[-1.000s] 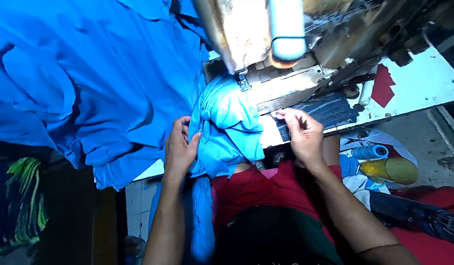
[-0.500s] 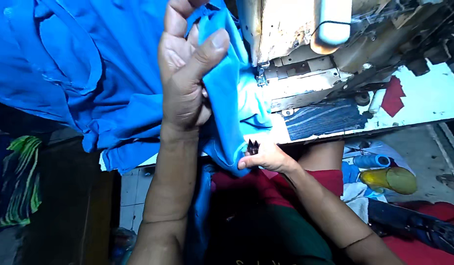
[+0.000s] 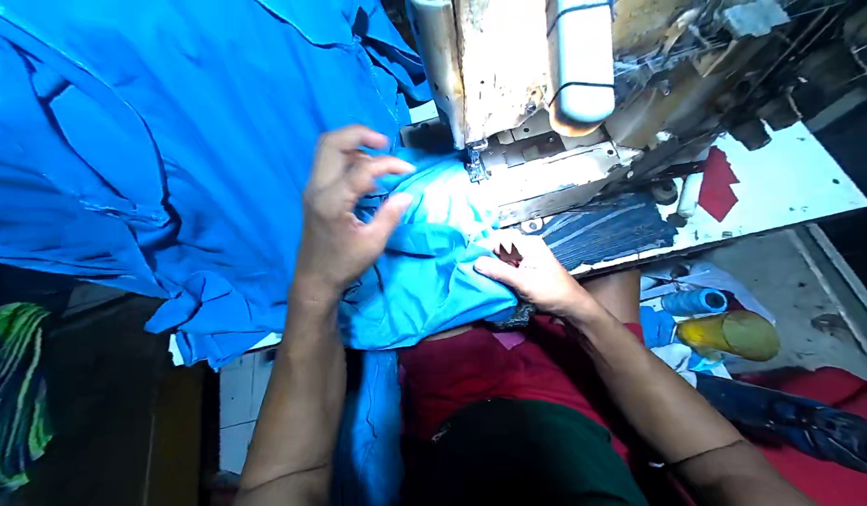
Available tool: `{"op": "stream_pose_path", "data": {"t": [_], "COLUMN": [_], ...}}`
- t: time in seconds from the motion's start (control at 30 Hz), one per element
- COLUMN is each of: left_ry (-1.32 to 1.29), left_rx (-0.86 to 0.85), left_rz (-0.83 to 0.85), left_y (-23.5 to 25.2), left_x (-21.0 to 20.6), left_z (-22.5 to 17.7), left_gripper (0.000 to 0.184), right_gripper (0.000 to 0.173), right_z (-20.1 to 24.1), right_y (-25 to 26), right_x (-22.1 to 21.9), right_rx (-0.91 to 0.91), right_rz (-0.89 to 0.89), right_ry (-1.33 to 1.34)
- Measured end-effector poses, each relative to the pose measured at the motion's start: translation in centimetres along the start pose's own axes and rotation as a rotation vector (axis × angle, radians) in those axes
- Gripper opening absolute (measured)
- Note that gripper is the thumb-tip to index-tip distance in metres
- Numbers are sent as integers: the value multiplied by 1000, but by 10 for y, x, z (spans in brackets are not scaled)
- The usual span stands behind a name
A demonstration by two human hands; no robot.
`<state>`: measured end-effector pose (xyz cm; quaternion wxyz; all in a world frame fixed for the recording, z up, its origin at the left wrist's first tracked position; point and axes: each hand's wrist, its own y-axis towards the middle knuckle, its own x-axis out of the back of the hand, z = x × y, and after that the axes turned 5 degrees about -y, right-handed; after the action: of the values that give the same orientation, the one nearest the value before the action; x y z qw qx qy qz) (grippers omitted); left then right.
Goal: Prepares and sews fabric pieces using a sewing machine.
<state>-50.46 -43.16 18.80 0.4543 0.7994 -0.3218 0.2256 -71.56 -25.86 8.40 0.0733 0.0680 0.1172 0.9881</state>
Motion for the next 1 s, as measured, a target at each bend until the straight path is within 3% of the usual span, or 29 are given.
{"op": "stream_pose_path", "data": {"t": [0.1, 0.17, 0.23, 0.4, 0.5, 0.73, 0.83, 0.93, 1.0], "left_ry": [-306, -301, -275, -336, -440, -375, -333, -245, -165], "left_rx": [-115, -57, 36, 113, 227, 134, 119, 145, 145], "left_rz": [353, 570, 672, 532, 434, 334, 292, 186, 135], "left_y": [11, 16, 16, 1, -14, -28, -27, -24, -20], "left_x": [-26, -28, -16, 0, -2, -9, -12, -20, -25], "left_z": [-10, -8, -5, -5, -16, -30, -39, -49, -54], "left_gripper": [34, 30, 26, 13, 14, 19, 20, 5, 21], "right_gripper": [10, 10, 10, 17, 17, 15, 18, 20, 20], "right_z": [17, 25, 30, 22, 19, 21, 27, 37, 42], "right_y": [4, 7, 7, 5, 5, -4, -7, -9, -9], "right_x": [3, 10, 17, 23, 17, 9, 8, 9, 9], "right_rx": [108, 145, 134, 131, 174, 276, 303, 380, 477], "right_rz": [126, 174, 159, 82, 37, -60, -83, -79, -53], "right_ry": [-43, -78, -96, -43, 41, 98, 38, -105, -271]}}
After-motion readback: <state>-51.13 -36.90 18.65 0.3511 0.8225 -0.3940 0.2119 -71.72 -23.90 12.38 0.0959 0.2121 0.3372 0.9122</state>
